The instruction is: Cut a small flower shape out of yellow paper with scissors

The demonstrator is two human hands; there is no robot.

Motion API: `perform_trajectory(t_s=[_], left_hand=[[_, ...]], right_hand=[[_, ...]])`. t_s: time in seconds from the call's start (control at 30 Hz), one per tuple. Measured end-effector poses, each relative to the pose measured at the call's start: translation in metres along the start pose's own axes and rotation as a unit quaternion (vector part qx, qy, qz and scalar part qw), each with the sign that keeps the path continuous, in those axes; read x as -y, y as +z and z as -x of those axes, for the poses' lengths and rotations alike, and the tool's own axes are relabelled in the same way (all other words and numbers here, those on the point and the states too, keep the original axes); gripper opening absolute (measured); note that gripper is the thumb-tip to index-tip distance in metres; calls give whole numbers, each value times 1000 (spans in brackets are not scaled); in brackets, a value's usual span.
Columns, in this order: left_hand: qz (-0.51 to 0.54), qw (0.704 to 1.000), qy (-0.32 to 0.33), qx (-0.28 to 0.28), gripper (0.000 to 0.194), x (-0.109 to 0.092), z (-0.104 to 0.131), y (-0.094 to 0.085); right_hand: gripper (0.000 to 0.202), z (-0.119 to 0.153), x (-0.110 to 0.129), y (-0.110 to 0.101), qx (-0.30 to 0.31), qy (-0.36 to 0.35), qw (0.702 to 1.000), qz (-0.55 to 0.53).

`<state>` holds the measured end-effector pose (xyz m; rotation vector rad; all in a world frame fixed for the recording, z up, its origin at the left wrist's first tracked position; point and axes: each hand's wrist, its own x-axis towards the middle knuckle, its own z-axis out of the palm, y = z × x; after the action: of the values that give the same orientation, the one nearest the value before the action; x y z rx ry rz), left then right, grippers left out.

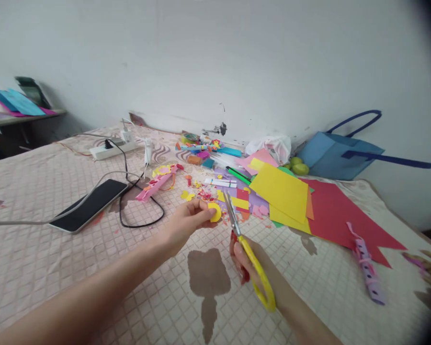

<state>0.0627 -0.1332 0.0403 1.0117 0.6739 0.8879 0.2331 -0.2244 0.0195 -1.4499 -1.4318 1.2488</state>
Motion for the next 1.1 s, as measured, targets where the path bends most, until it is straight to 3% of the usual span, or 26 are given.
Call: perform_trajectory(t_s=[0.4,1.1], left_hand=[[8,1000,13,-22,27,-10,-1,-1],[9,1000,18,-22,26,-8,-1,-2]], right_hand=[[33,0,8,-2,1,-1,992,126],[31,-3,6,-3,-11,-5,990,142]])
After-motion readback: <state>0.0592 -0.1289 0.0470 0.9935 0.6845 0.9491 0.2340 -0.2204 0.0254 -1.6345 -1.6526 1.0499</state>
